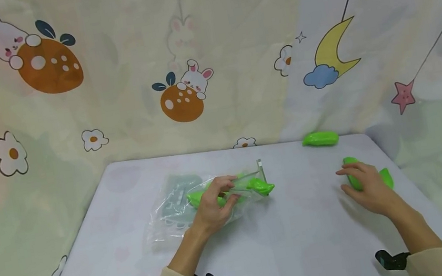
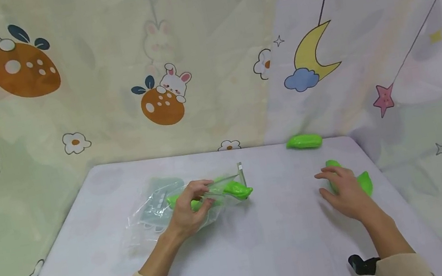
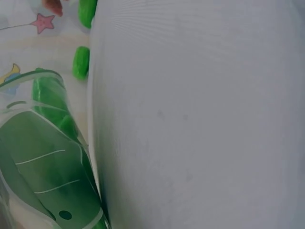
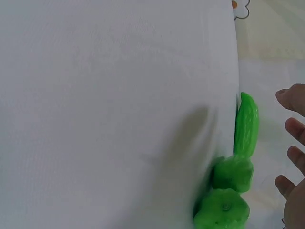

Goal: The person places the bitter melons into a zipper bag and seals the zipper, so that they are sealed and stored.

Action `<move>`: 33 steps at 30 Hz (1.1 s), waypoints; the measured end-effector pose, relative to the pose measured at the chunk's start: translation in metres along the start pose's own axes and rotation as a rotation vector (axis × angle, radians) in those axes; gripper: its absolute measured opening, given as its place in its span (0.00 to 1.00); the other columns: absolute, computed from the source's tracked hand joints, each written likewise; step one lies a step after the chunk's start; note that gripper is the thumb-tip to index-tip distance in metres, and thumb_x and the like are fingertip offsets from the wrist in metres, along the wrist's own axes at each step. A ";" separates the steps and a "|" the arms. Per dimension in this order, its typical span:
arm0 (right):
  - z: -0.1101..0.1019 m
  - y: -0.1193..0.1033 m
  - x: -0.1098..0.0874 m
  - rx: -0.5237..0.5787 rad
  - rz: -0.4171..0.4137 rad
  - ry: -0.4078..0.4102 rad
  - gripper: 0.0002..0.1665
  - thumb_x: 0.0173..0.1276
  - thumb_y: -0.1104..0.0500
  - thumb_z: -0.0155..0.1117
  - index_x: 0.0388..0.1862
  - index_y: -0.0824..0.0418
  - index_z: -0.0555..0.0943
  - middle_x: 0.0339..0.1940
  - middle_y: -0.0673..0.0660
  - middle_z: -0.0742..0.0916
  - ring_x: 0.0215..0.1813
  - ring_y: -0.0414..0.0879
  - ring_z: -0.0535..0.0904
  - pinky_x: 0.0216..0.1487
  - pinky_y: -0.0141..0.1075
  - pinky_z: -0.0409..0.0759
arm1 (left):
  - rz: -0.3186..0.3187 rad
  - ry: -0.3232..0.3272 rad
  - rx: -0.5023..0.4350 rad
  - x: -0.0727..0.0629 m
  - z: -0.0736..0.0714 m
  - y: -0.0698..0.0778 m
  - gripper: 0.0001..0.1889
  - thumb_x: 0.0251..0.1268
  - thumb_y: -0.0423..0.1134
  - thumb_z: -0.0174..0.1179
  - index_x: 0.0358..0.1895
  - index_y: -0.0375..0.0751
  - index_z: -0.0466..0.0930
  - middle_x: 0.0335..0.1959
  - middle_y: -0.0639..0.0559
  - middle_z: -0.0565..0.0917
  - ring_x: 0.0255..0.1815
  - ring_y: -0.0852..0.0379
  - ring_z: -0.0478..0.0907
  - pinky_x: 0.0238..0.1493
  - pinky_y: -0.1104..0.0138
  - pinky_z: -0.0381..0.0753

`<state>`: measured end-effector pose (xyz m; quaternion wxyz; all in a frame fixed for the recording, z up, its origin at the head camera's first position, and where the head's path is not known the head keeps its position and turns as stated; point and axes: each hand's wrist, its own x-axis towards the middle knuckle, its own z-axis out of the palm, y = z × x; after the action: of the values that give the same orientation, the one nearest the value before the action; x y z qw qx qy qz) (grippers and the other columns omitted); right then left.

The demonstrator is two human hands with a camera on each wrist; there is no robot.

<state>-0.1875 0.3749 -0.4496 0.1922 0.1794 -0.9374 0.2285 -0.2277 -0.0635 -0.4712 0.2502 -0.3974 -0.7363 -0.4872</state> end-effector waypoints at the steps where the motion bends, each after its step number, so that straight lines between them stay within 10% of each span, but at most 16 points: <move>1: -0.001 0.002 -0.002 -0.003 0.009 0.000 0.21 0.57 0.71 0.74 0.51 0.64 0.83 0.58 0.71 0.80 0.61 0.74 0.69 0.57 0.70 0.65 | 0.002 -0.001 0.001 0.000 0.000 0.000 0.19 0.63 0.28 0.70 0.53 0.41 0.73 0.59 0.44 0.82 0.44 0.54 0.84 0.37 0.64 0.86; 33: -0.017 0.040 -0.042 -0.176 0.329 -0.083 0.28 0.80 0.48 0.57 0.68 0.64 0.71 0.71 0.77 0.64 0.61 0.90 0.59 0.45 0.81 0.59 | 0.008 -0.023 0.029 -0.001 -0.004 -0.002 0.18 0.64 0.29 0.70 0.52 0.41 0.73 0.59 0.45 0.82 0.43 0.56 0.83 0.36 0.66 0.86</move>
<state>-0.1637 0.4270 -0.4684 0.1283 0.0155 -0.9776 0.1663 -0.2288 -0.0682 -0.4714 0.2491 -0.4023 -0.7445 -0.4709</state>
